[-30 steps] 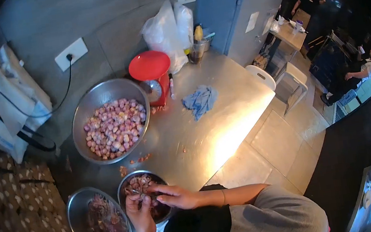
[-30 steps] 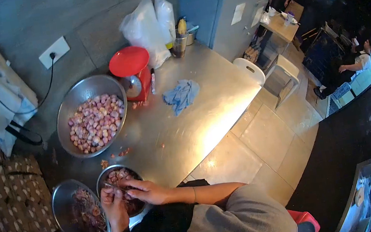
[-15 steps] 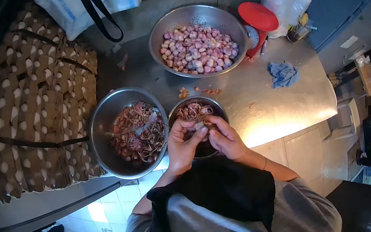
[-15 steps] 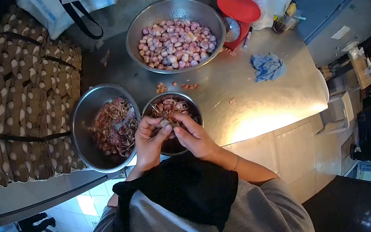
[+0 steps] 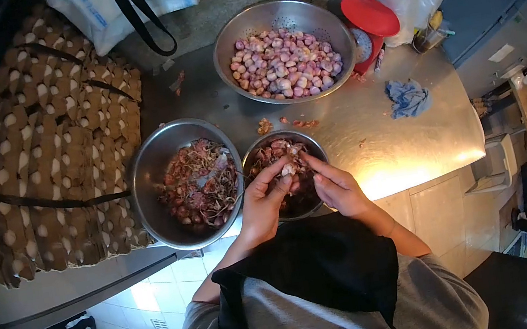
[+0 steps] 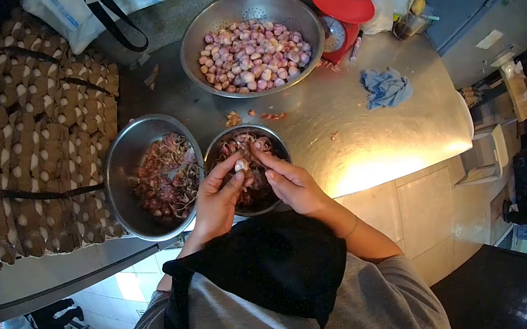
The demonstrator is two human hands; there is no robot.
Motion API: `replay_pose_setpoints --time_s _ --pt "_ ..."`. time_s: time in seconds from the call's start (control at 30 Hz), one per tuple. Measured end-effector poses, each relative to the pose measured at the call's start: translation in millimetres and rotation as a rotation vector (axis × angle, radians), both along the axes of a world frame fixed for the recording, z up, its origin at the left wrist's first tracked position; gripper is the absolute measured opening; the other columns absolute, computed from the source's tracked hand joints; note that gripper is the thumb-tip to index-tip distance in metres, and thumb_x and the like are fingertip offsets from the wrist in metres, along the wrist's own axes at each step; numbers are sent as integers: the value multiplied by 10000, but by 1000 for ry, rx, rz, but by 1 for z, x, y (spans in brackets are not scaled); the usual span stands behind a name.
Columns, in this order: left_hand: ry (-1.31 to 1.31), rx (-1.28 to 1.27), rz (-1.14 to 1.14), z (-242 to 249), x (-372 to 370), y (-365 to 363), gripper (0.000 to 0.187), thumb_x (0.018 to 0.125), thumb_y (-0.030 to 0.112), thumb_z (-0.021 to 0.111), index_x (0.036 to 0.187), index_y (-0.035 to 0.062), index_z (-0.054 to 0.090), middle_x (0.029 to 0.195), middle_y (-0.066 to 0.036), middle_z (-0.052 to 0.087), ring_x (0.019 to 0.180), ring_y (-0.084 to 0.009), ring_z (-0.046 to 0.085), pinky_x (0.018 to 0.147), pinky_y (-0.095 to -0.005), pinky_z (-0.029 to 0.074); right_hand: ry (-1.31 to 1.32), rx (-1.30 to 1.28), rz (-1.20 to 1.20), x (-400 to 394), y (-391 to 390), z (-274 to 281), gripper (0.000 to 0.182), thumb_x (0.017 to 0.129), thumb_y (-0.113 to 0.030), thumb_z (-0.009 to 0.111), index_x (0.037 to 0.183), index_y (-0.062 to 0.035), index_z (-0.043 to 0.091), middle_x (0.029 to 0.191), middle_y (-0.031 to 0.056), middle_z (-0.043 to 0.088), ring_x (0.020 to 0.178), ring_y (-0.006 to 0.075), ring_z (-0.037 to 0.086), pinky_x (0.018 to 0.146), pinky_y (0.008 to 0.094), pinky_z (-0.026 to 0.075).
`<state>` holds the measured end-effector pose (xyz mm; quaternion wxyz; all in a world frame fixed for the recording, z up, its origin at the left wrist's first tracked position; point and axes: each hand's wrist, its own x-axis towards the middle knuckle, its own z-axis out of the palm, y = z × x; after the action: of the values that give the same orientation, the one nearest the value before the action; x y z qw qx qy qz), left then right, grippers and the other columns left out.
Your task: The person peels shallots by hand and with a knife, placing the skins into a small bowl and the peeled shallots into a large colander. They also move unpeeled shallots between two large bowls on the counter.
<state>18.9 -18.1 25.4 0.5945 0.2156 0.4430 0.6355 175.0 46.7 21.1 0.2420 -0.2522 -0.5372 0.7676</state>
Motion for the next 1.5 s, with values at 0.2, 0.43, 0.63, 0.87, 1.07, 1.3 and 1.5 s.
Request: replay_pose_setpoints --time_s 0.2,0.43,0.63,0.87,1.07,1.3,1.5 --pt "-17 -13 -30 -5 -7 2 303 861 11 478 1163 15 491 1139 -73 511 973 -131 511 840 -268 433 -130 259 -4 0 -8 -5 430 907 -161 420 1314 -57 325 1059 92 502 914 173 497 769 251 385" --pt "18 44 6 -11 -9 0 273 844 18 515 1117 14 517 1054 -59 557 915 -116 531 823 -253 433 -339 686 -49 -6 -11 5 429 892 -162 447 1293 -53 341 1233 165 459 1146 261 456 915 284 357" --pt "47 38 -1 1 -6 0 236 838 28 533 1073 7 526 1004 -53 564 913 -109 530 808 -256 454 -196 358 -145 -6 -7 -14 405 906 -159 431 1281 -25 358 1179 137 511 1049 202 517 853 272 396" --pt "-47 47 -4 -2 -7 0 268 830 16 540 1094 5 498 976 -69 560 866 -135 550 808 -275 465 -119 208 -84 -5 -13 0 414 903 -168 443 1273 1 362 1202 111 482 1116 185 441 914 265 337" --pt "2 52 -85 -9 -10 -2 273 838 11 521 1109 13 484 1013 -68 541 875 -135 551 795 -272 469 -201 556 -150 -7 -9 -6 384 897 -168 454 1239 2 408 1210 119 486 1071 192 487 903 277 359" --pt "-82 45 -34 3 -8 2 261 862 22 488 1122 6 489 1022 -81 549 904 -140 551 802 -272 467 -91 108 -214 -6 -10 -6 391 914 -126 408 1285 -15 358 1206 98 483 1062 163 473 899 254 348" --pt "-92 18 -8 3 -7 2 235 851 19 507 1086 8 505 964 -55 562 871 -119 548 796 -256 460 -137 79 -101 -5 -16 -3 422 907 -142 417 1292 7 332 1254 123 445 1145 169 408 951 257 290"
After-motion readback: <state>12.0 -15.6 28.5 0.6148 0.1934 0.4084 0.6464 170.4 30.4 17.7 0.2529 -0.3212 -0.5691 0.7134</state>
